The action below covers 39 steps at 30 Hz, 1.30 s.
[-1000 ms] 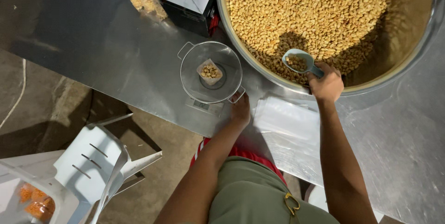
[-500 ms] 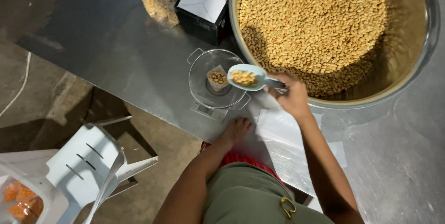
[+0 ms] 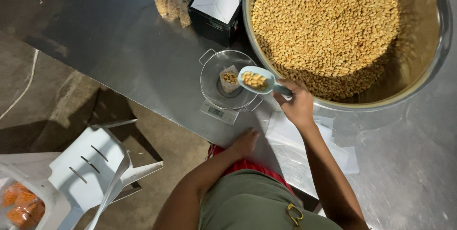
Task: The person scoops peanuts from a large metal bowl using a plastic scoop and pours them into small plastic bags placed on a digital scale. The person repeatedly fills, weighs, and sets aside the bags on a stainless steel table.
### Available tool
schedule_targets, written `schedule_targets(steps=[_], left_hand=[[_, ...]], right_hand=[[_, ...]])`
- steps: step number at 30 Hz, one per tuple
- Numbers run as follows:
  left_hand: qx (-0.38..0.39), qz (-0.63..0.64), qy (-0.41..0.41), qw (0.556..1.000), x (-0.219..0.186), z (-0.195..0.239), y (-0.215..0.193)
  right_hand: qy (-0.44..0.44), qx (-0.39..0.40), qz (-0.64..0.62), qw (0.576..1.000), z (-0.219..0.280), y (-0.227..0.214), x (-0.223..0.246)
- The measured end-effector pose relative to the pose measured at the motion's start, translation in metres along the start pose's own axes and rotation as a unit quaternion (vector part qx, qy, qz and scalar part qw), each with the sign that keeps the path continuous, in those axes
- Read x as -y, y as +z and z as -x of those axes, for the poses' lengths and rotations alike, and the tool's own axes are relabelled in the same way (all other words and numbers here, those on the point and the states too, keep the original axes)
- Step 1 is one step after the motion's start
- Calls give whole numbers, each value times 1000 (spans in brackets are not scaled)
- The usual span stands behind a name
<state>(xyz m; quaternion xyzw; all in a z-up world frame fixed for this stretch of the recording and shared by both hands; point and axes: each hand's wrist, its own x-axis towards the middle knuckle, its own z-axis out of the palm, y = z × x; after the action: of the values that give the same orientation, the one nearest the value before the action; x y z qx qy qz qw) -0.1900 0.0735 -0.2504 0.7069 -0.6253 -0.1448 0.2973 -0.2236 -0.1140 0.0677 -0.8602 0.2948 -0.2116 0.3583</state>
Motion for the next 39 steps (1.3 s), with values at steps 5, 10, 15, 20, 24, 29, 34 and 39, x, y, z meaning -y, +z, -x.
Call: schedule_targets(steps=[5, 10, 15, 20, 24, 29, 34, 39], left_hand=[[136, 480, -317, 807, 25, 28, -27], [64, 562, -415, 713, 56, 87, -68], [68, 277, -299, 910, 52, 97, -61], [-7, 82, -131, 988, 50, 73, -54], [22, -65, -5, 998, 31, 24, -27], [175, -128, 30, 976, 8, 3, -10], [133, -91, 7, 987, 18, 16, -21], [50, 181, -293, 938, 52, 57, -50]], right_hand=[[-58, -18, 155, 986, -9, -7, 20], [-63, -13, 179, 982, -15, -8, 30], [-58, -15, 174, 983, -13, -7, 32], [-65, -25, 182, 981, -16, -8, 34], [-32, -10, 178, 983, -15, -6, 33], [-54, -18, 192, 980, -14, -3, 35], [-63, -17, 194, 979, -13, -3, 35], [-51, -6, 186, 981, -16, -8, 37]])
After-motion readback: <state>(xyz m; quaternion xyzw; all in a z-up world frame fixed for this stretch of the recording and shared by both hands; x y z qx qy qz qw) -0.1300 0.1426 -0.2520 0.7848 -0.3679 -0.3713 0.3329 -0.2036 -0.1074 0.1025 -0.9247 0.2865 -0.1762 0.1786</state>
